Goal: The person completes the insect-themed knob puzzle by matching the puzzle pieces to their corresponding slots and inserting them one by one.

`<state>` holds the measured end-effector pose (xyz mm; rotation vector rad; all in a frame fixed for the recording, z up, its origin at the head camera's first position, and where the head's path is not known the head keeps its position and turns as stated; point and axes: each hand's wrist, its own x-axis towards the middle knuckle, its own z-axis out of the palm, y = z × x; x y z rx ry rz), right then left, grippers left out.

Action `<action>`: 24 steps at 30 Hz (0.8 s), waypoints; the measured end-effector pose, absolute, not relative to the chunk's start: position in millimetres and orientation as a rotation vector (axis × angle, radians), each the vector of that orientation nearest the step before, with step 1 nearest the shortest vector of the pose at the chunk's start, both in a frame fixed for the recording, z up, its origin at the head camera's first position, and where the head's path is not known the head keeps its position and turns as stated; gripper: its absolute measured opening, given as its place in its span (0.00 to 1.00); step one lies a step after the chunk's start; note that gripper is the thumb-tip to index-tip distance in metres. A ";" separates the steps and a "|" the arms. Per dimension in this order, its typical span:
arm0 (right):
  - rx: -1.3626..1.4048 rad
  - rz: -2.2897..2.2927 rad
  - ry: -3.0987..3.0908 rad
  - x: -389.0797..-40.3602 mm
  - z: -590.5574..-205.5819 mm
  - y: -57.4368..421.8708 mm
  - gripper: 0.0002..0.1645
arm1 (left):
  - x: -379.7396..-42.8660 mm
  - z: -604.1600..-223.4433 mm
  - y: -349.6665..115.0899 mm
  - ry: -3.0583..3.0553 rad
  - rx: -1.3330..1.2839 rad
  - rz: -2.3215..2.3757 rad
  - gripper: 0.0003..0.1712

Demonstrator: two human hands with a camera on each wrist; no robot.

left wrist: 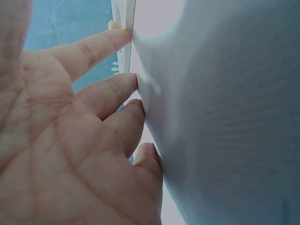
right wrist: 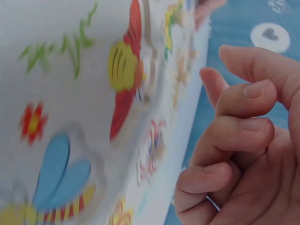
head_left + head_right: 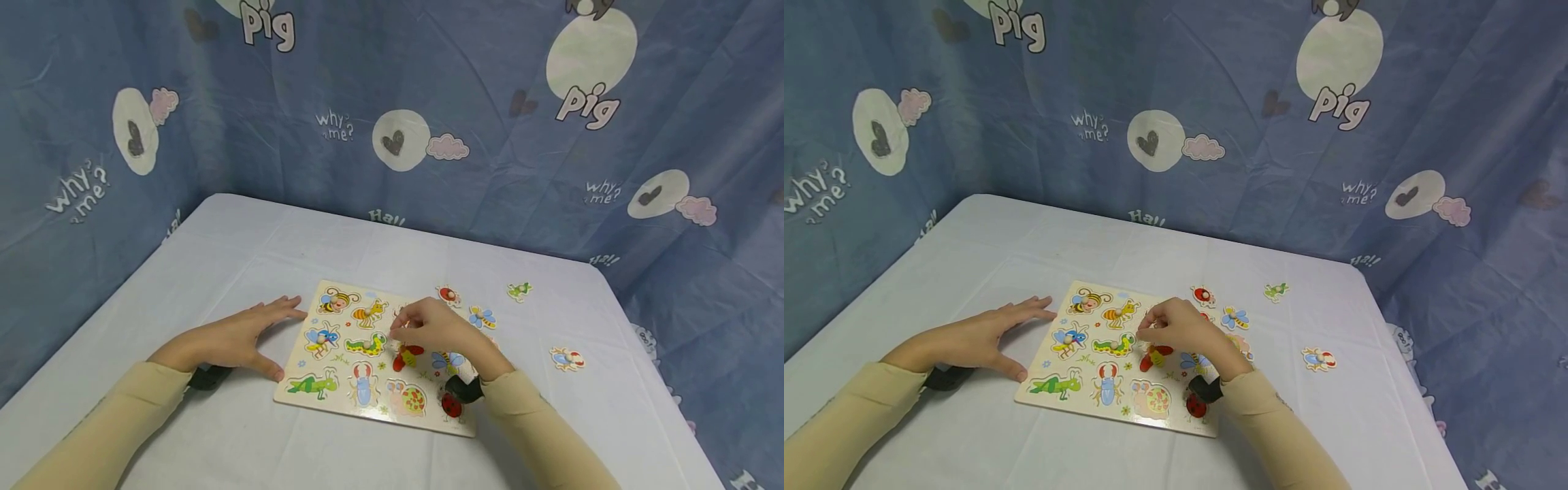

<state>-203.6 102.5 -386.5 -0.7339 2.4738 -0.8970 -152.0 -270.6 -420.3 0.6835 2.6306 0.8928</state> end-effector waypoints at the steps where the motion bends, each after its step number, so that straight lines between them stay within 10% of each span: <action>1: -0.734 -0.909 2.482 -203.0 -385.1 107.1 0.09 | -152.3 -420.5 -270.4 2.628 0.681 0.895 0.63; 24: -0.478 -0.995 2.620 -175.7 -376.9 199.0 0.09 | -152.3 -421.7 -269.4 2.626 0.642 0.892 0.64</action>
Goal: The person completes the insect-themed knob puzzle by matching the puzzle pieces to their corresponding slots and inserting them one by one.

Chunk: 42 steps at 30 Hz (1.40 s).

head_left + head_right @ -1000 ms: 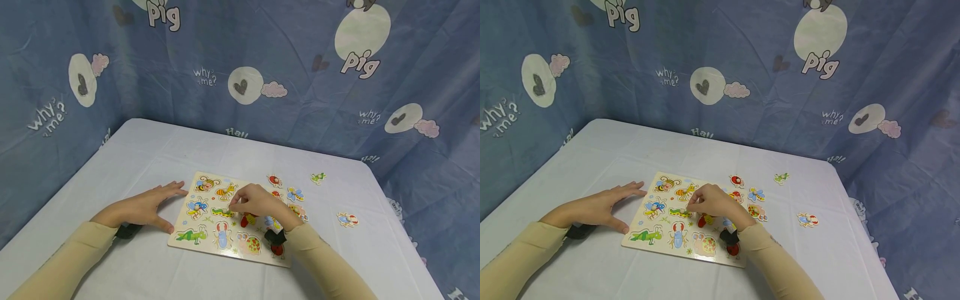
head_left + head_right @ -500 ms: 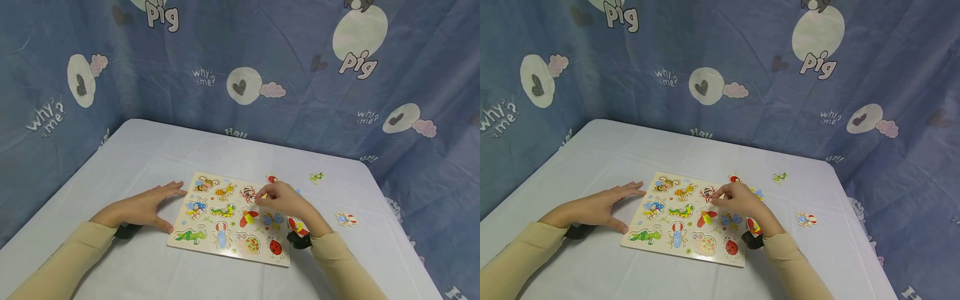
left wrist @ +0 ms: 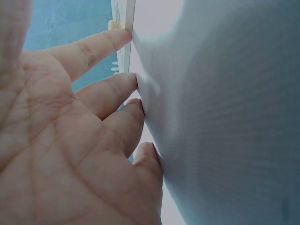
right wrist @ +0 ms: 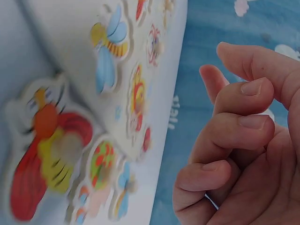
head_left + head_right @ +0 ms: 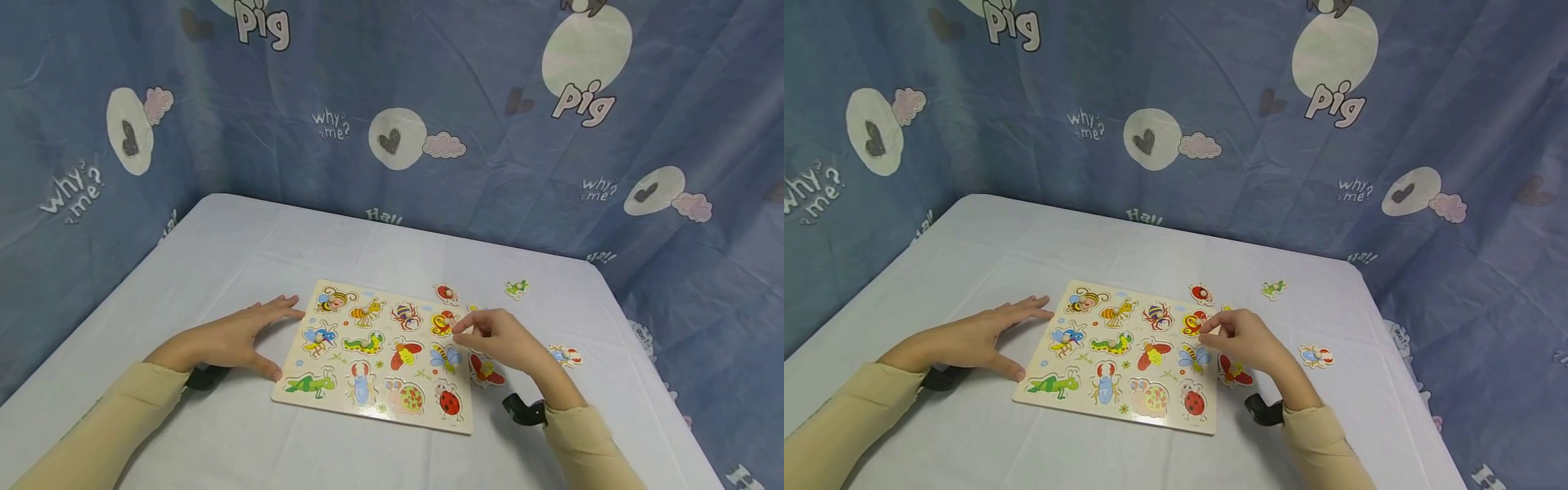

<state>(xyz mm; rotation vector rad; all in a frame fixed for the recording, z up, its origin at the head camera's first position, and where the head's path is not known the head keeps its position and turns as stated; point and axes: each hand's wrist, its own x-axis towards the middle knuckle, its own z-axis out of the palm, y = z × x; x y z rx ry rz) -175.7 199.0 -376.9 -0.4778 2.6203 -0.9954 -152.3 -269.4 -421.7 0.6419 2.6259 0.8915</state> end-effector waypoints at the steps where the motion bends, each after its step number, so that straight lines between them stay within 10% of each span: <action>1: -0.469 -0.996 2.622 -174.2 -377.3 202.5 0.09 | -152.2 -421.6 -269.4 2.627 0.643 0.890 0.64; 42: -0.509 -0.929 2.524 -151.3 -407.9 256.7 0.07 | -150.6 -421.0 -270.4 2.631 0.653 0.896 0.63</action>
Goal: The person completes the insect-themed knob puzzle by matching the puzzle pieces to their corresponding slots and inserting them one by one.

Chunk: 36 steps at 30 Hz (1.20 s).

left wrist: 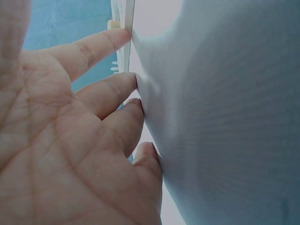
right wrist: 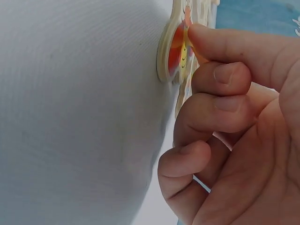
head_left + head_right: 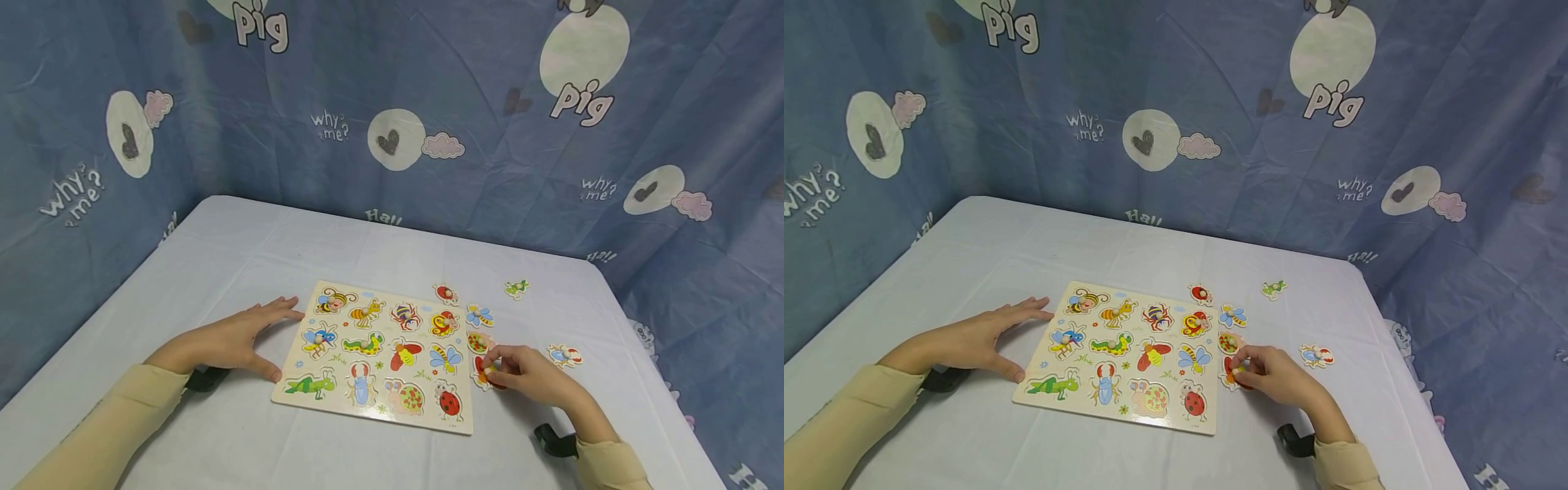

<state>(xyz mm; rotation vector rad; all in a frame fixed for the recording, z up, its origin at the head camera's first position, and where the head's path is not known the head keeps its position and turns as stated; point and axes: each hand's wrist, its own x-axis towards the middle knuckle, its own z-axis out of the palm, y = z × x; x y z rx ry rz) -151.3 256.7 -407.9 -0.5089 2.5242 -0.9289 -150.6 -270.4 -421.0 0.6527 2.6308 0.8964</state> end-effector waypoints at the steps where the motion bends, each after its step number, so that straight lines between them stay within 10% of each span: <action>1: -0.511 -0.917 2.525 -151.0 -408.0 257.0 0.07 | -150.6 -420.9 -270.3 2.630 0.652 0.895 0.63; 36: -0.508 -0.943 2.577 -148.2 -397.4 252.4 0.11 | -151.8 -421.4 -269.9 2.642 0.665 0.870 0.64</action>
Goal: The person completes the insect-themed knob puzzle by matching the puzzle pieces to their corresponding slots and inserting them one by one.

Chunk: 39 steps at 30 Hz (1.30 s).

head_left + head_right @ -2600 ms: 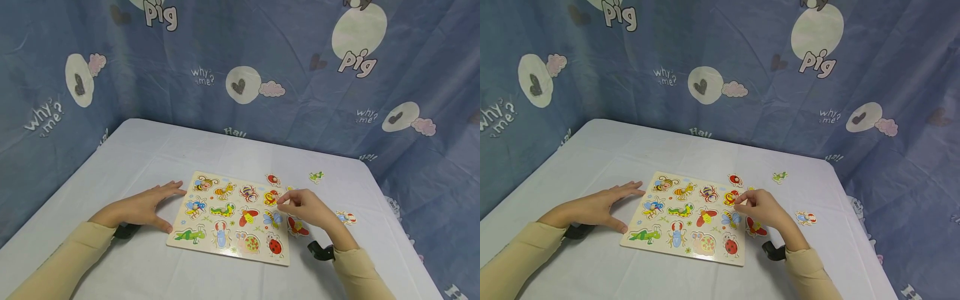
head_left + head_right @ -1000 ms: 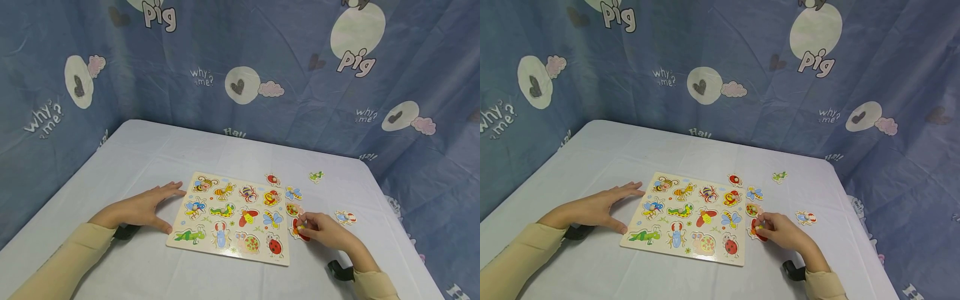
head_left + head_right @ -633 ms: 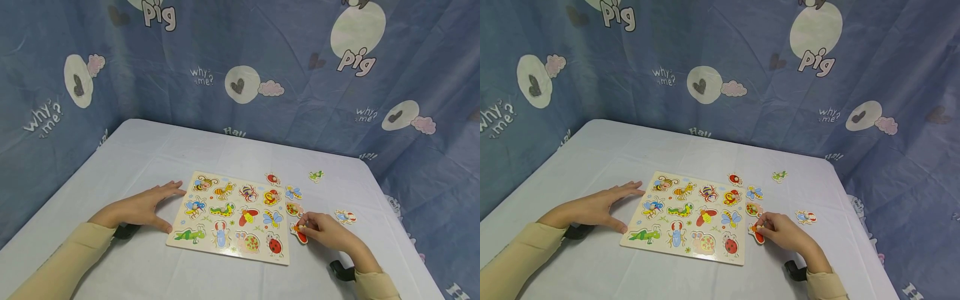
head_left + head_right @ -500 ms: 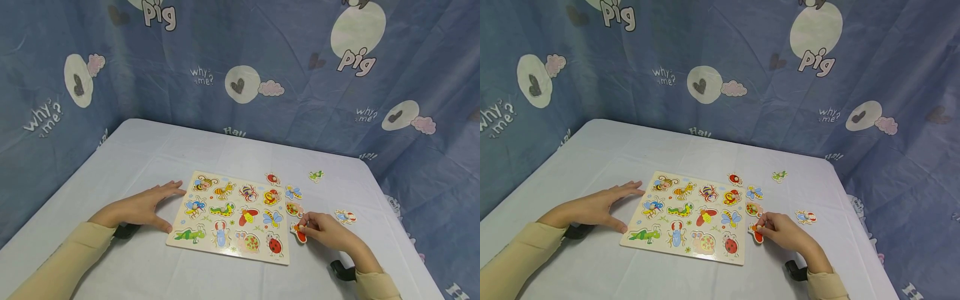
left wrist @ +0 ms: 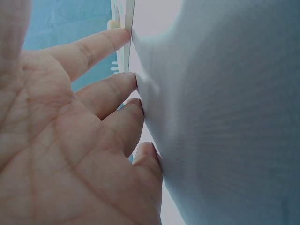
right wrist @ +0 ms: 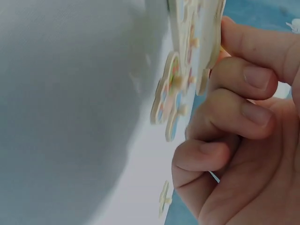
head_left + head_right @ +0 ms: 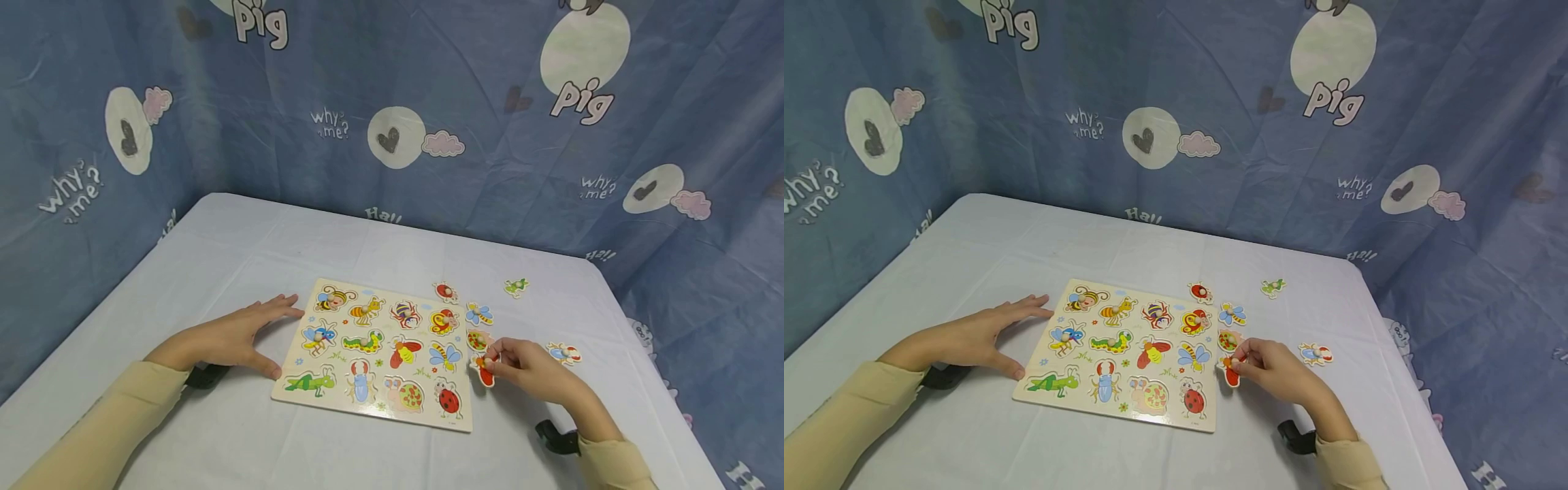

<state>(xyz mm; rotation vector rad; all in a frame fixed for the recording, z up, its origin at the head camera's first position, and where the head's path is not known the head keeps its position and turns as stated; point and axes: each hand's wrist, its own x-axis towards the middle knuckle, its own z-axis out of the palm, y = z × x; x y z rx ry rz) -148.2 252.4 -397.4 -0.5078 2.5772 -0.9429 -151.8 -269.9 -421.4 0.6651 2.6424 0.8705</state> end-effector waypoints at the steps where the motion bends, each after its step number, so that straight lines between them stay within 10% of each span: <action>1: -0.515 -0.952 2.578 -149.0 -397.1 250.3 0.11 | -151.9 -421.5 -270.0 2.643 0.664 0.870 0.64; 39: -0.435 -1.081 2.647 -158.9 -411.4 142.2 0.09 | -151.4 -420.3 -269.8 2.632 0.673 0.892 0.63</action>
